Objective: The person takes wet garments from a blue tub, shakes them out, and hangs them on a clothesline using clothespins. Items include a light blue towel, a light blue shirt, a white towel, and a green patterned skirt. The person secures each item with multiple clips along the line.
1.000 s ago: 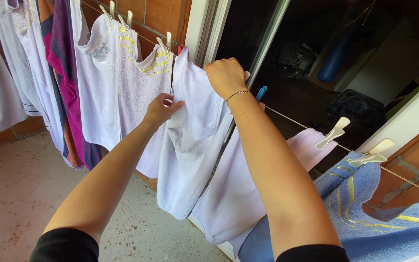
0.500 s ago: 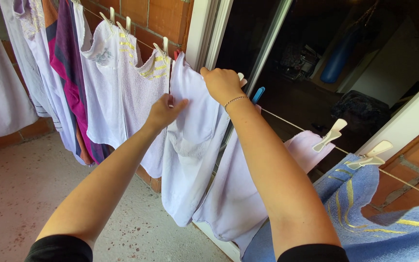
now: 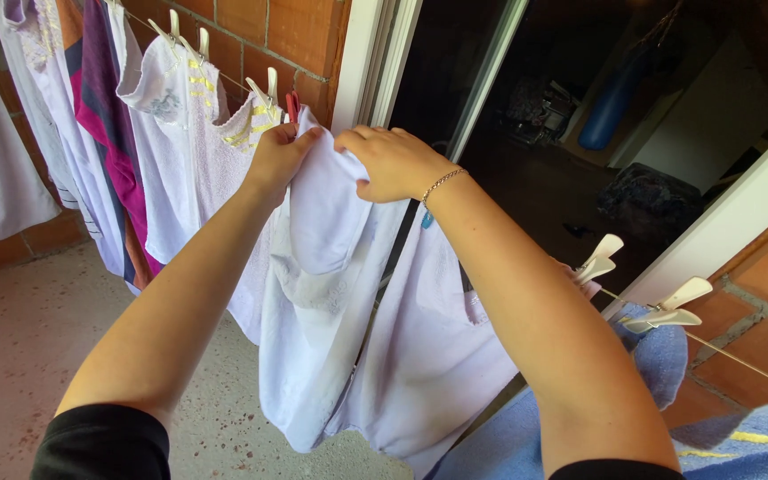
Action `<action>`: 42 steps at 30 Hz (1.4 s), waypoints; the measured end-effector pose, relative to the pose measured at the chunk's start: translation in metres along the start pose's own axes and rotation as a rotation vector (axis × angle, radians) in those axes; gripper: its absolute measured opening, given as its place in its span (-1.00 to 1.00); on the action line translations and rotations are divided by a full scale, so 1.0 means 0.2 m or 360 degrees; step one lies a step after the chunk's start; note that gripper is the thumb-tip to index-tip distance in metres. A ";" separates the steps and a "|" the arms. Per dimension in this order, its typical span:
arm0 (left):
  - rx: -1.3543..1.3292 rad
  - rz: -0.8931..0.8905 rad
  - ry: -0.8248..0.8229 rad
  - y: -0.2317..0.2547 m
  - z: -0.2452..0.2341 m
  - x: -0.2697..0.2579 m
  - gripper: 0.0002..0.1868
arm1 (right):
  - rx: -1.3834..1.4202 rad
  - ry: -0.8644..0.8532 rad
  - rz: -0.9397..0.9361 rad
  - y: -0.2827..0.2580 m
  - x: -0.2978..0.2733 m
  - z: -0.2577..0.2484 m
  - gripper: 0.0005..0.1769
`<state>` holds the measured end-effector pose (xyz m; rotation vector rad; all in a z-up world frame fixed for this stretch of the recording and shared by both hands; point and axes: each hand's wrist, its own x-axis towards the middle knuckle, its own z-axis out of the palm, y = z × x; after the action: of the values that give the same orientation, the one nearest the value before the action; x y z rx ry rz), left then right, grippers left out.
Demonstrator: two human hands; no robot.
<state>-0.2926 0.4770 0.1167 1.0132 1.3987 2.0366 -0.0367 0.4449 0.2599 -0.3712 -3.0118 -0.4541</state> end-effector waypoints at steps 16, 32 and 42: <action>0.0559 0.0270 0.0019 0.03 0.08 0.23 -0.64 | -0.0145 0.0113 0.0071 -0.01 -0.03 0.12 -0.38; 0.2552 0.1999 0.0785 0.28 0.06 -0.15 -0.84 | 0.0160 0.0407 0.0401 0.06 0.03 0.21 -0.87; 0.1594 0.1791 0.0130 0.05 0.13 -0.37 -0.46 | -0.0703 0.0938 0.0339 0.13 0.22 0.56 -0.78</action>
<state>-0.2265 0.4354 0.1093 2.6166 2.2751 1.9014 -0.0761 0.5122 0.1648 -0.4750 -2.2632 -1.0044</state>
